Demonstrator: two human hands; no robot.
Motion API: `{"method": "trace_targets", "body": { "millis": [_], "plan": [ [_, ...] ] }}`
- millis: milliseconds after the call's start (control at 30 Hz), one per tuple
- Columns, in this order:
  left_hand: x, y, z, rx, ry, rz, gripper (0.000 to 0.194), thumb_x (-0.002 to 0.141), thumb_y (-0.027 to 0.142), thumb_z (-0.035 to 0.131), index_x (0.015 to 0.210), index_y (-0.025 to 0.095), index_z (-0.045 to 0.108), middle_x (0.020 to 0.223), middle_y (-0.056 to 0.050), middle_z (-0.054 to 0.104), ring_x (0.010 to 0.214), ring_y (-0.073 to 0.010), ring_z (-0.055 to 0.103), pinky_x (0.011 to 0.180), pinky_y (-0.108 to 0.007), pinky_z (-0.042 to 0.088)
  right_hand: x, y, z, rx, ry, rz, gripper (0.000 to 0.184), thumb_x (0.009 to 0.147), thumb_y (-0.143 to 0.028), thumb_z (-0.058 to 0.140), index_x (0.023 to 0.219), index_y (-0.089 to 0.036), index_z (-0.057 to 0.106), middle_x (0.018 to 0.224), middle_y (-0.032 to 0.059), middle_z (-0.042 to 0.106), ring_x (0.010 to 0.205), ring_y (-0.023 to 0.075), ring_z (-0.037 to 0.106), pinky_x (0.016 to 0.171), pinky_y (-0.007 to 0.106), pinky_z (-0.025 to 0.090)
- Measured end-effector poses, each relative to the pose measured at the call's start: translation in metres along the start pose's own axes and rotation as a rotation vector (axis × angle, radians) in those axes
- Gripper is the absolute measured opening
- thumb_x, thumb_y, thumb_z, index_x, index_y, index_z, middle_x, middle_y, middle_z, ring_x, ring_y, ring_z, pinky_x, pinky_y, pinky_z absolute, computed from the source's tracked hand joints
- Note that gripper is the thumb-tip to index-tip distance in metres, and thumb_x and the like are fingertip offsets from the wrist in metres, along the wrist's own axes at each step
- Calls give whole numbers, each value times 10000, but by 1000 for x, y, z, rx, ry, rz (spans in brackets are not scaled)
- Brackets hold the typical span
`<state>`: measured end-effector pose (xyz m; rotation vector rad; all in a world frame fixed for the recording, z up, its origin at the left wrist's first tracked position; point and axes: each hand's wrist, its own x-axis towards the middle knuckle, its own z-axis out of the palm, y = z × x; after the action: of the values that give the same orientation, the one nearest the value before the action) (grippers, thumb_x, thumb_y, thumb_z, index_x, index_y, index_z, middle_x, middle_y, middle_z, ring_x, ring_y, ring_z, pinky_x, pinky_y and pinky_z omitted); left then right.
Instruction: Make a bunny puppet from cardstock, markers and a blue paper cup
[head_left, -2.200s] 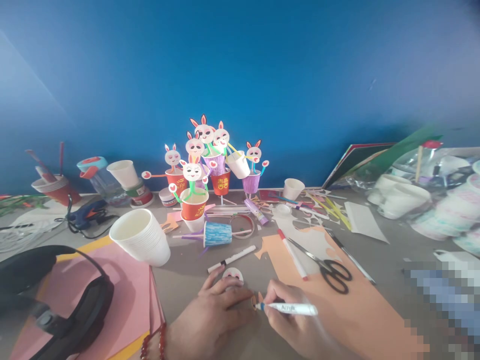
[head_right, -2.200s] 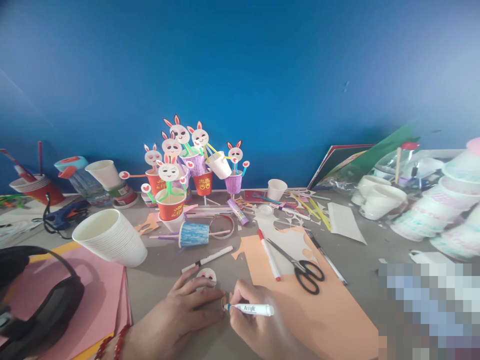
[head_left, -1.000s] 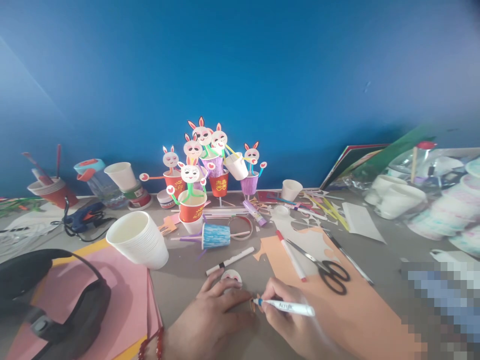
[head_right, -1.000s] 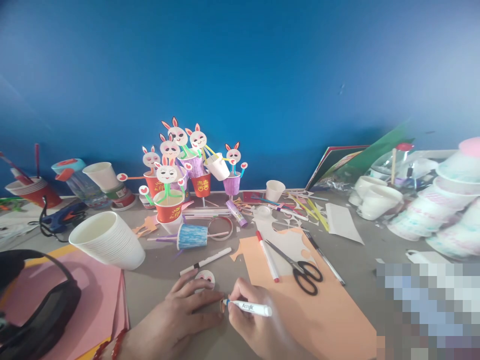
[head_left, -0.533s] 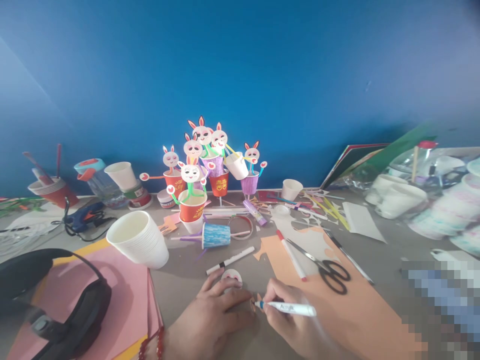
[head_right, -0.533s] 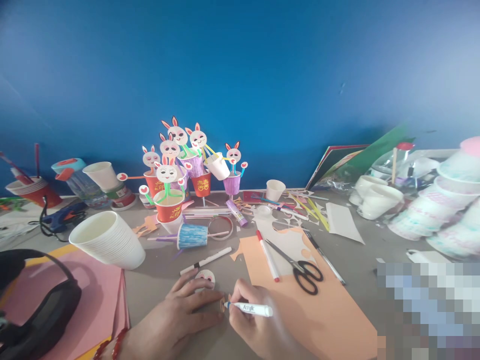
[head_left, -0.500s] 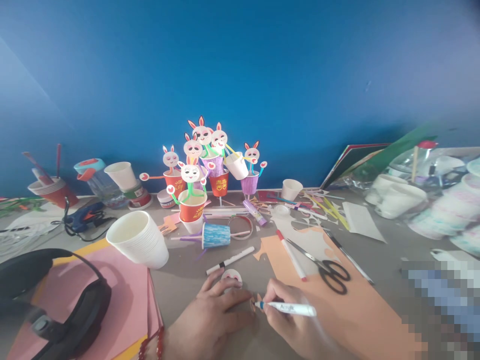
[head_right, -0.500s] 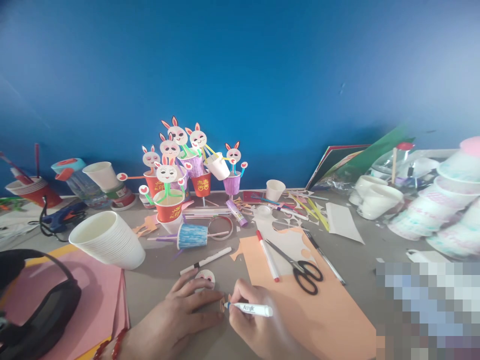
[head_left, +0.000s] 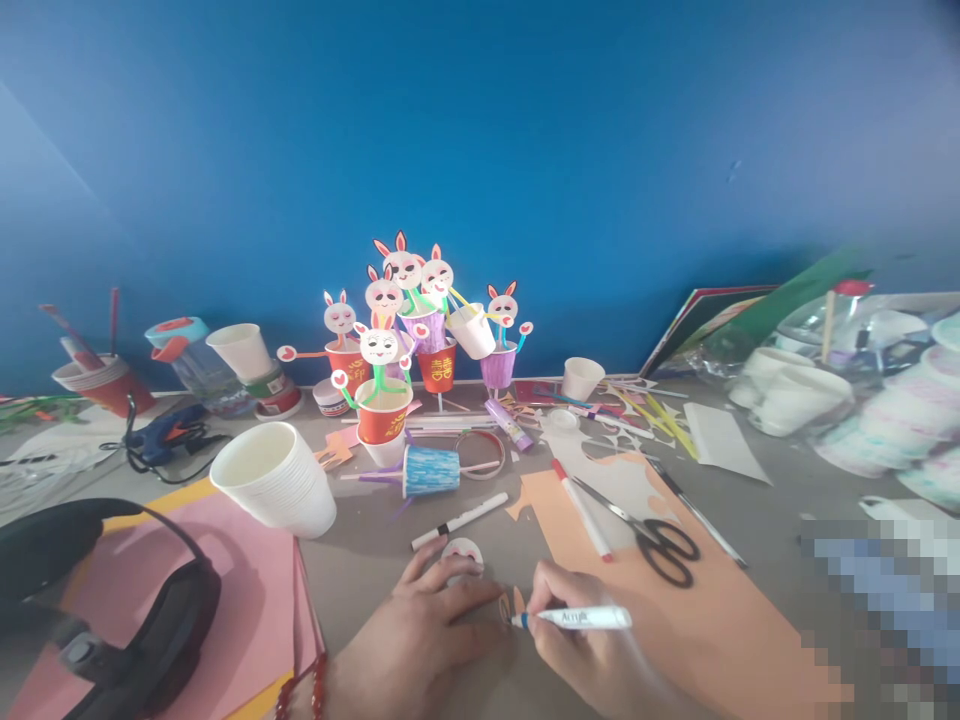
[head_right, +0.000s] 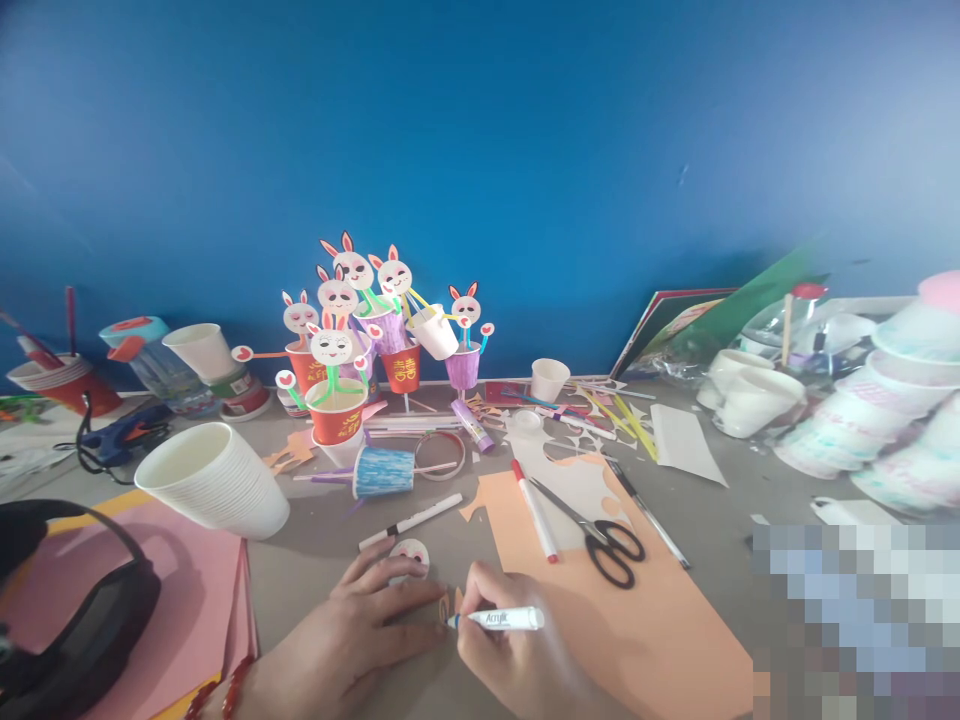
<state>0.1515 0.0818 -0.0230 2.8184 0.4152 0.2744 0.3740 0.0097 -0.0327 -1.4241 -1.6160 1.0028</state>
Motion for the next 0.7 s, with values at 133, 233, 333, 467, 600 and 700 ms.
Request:
{"method": "trace_targets", "body": {
  "millis": [133,233,333,467,600,700],
  "plan": [
    [1,0,-2,4,0,20,511,830,111,541,1273,364,564,1404,51,580,1281,-229,477,1198,-460,170,-2,2,0,28,8,9,186,809,-217,509,672,-242,387,555,-82,378,500,113,348,481,231,271],
    [3,3,-4,9,17,3,484,832,81,533,1225,358,594,1375,49,602,1266,-222,489,1197,-458,178,-2,4,-1,22,38,17,158,841,-238,492,701,-238,419,585,-71,421,519,118,375,499,230,303],
    [4,5,-5,10,15,-21,480,845,48,513,1202,355,608,1354,54,618,1253,-215,496,1193,-466,176,-2,4,-2,-29,31,12,163,858,-264,482,715,-240,408,596,-63,446,533,124,399,520,233,328],
    [4,5,-5,-15,10,-11,457,862,73,517,1215,351,600,1373,60,605,1266,-218,482,1187,-462,178,-1,4,-2,-65,21,2,181,885,-311,469,730,-239,412,590,-63,440,529,127,408,514,236,321],
    [5,5,-7,-2,-24,-21,464,868,60,503,1224,341,599,1379,52,602,1268,-224,479,1180,-472,172,-1,2,-1,-43,0,-14,206,890,-321,472,715,-240,399,581,-68,413,524,124,392,510,237,314],
    [5,5,-7,7,-45,-15,485,864,58,494,1244,344,592,1376,45,604,1269,-232,480,1177,-489,168,0,2,-1,-4,-11,-1,222,868,-297,493,687,-242,377,564,-71,396,508,120,368,483,234,286]
  ]
}}
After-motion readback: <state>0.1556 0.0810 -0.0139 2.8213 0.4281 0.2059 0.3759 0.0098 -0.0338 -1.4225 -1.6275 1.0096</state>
